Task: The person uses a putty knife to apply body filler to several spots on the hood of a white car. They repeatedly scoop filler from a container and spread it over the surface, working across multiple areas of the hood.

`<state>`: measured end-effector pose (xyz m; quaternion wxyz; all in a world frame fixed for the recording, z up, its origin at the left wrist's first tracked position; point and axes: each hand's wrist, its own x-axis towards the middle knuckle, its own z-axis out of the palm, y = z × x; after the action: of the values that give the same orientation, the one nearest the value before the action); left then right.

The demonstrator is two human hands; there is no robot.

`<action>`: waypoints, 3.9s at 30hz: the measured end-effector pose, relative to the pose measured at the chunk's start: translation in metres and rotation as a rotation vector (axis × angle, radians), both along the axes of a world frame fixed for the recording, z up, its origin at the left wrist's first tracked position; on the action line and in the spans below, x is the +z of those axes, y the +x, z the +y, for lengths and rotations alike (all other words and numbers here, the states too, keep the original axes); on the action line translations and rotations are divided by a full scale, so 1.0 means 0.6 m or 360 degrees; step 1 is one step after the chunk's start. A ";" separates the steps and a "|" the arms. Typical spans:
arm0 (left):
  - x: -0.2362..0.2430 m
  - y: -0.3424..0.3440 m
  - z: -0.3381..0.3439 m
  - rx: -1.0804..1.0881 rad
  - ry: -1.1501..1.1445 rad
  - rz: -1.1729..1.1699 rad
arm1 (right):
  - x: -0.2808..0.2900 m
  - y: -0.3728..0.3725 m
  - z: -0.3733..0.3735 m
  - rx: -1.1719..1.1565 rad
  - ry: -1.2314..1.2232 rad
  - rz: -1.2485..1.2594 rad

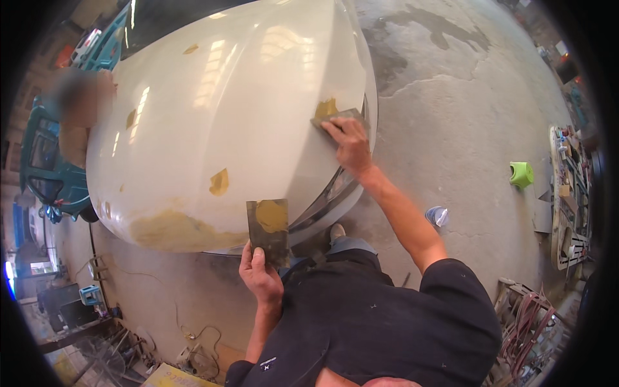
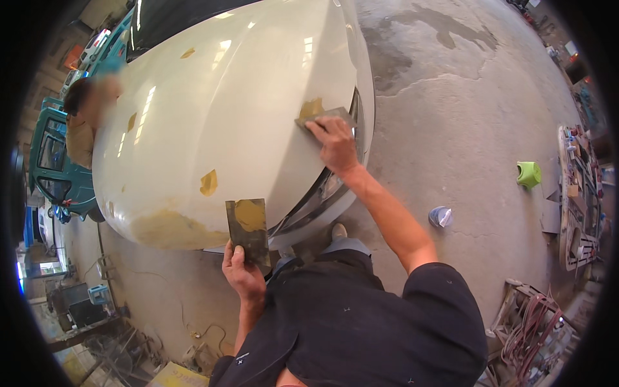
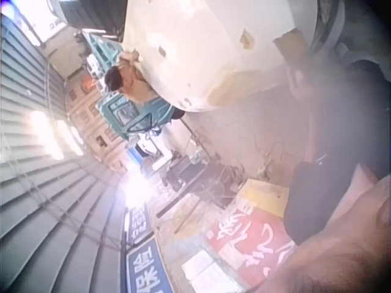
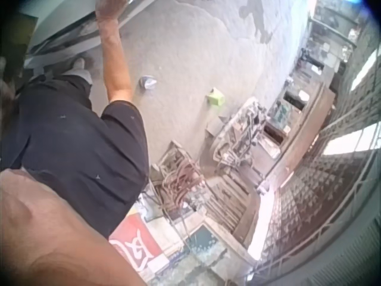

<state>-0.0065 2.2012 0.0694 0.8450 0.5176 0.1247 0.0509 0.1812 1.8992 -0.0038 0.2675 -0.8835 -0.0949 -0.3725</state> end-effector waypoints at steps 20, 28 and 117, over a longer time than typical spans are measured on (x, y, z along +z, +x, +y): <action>0.002 -0.015 0.011 -0.0024 -0.0001 -0.0002 | 0.021 0.045 -0.058 0.0020 -0.0122 0.0012; 0.012 0.007 0.019 -0.0144 -0.0183 -0.0083 | 0.078 -0.064 -0.039 0.0186 -0.0173 0.0128; -0.021 0.037 0.450 -0.0317 -0.0034 -0.0048 | 0.157 -0.172 0.539 -0.0097 -0.0142 0.0351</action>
<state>0.0157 2.4709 0.0565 0.8530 0.5176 0.0604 -0.0270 0.0782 2.2225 0.0906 0.2252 -0.9327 -0.0545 -0.2763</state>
